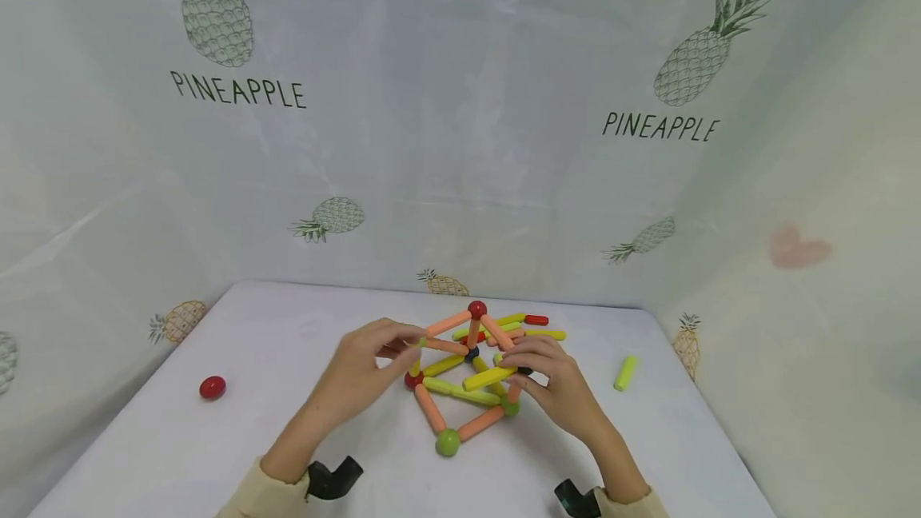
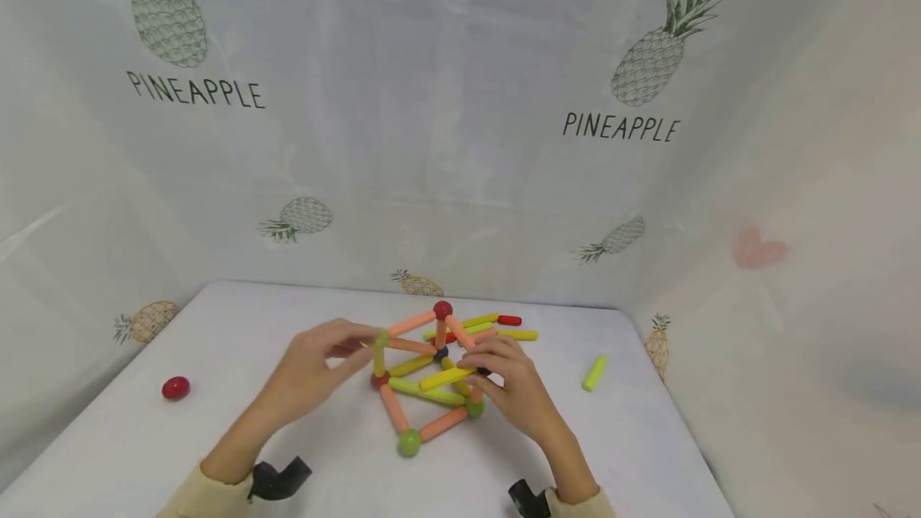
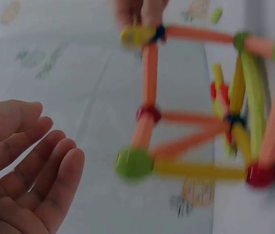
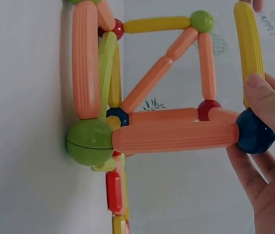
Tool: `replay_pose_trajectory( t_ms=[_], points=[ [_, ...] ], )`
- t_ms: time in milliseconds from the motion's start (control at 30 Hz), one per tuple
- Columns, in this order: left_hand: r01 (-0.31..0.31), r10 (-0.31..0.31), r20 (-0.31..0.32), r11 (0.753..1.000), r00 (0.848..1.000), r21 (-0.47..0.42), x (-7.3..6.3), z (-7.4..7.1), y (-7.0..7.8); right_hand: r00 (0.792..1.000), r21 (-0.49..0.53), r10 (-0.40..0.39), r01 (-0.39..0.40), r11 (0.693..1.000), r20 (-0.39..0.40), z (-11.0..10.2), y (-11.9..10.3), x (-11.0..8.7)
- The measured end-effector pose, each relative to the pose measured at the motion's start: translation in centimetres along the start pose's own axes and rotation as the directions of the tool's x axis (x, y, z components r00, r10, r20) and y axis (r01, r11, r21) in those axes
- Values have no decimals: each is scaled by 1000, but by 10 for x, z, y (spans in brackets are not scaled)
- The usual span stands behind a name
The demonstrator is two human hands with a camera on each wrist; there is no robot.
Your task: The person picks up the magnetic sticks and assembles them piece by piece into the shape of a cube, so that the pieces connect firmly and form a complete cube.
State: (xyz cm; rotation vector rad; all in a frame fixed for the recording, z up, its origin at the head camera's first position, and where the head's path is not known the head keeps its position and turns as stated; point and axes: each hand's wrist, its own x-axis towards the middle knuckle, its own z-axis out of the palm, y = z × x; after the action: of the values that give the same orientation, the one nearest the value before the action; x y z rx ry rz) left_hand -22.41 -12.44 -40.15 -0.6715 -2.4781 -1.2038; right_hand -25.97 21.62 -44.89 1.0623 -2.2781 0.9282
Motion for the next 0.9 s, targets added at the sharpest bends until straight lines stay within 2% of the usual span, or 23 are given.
replay_pose_trajectory(
  t_ms=[67,167,300,367,467,533,633,700,800,900],
  points=[
    [4,0,-56,997,998,80,-6,-24,-14,1000,1,10,-10,1000,4,2,-1,1],
    [1,23,-114,978,993,209,-19,-57,-41,1000,0,21,-21,1000,3,3,-1,1],
    [34,14,-137,938,991,344,-42,-98,-86,1000,-5,20,-20,1000,-2,2,-2,0],
    [66,-19,-123,917,992,392,-56,-119,-111,1000,-6,26,-26,1000,-1,2,-2,0],
    [134,-107,-86,885,991,446,-77,-146,-149,999,-5,38,-38,999,1,2,-2,-1],
    [188,-185,-51,871,981,455,-92,-160,-171,999,-3,44,-44,999,2,2,-2,-1],
    [256,-287,1,855,958,452,-108,-173,-197,999,1,54,-54,999,0,1,-3,-1],
    [286,-335,33,848,942,446,-116,-176,-209,998,4,59,-59,998,2,0,-3,-1],
    [302,-365,70,850,928,431,-122,-176,-222,998,4,65,-65,998,6,1,-3,0],
    [305,-370,78,854,926,421,-124,-171,-228,998,3,64,-64,998,5,1,-3,-1]
  ],
)
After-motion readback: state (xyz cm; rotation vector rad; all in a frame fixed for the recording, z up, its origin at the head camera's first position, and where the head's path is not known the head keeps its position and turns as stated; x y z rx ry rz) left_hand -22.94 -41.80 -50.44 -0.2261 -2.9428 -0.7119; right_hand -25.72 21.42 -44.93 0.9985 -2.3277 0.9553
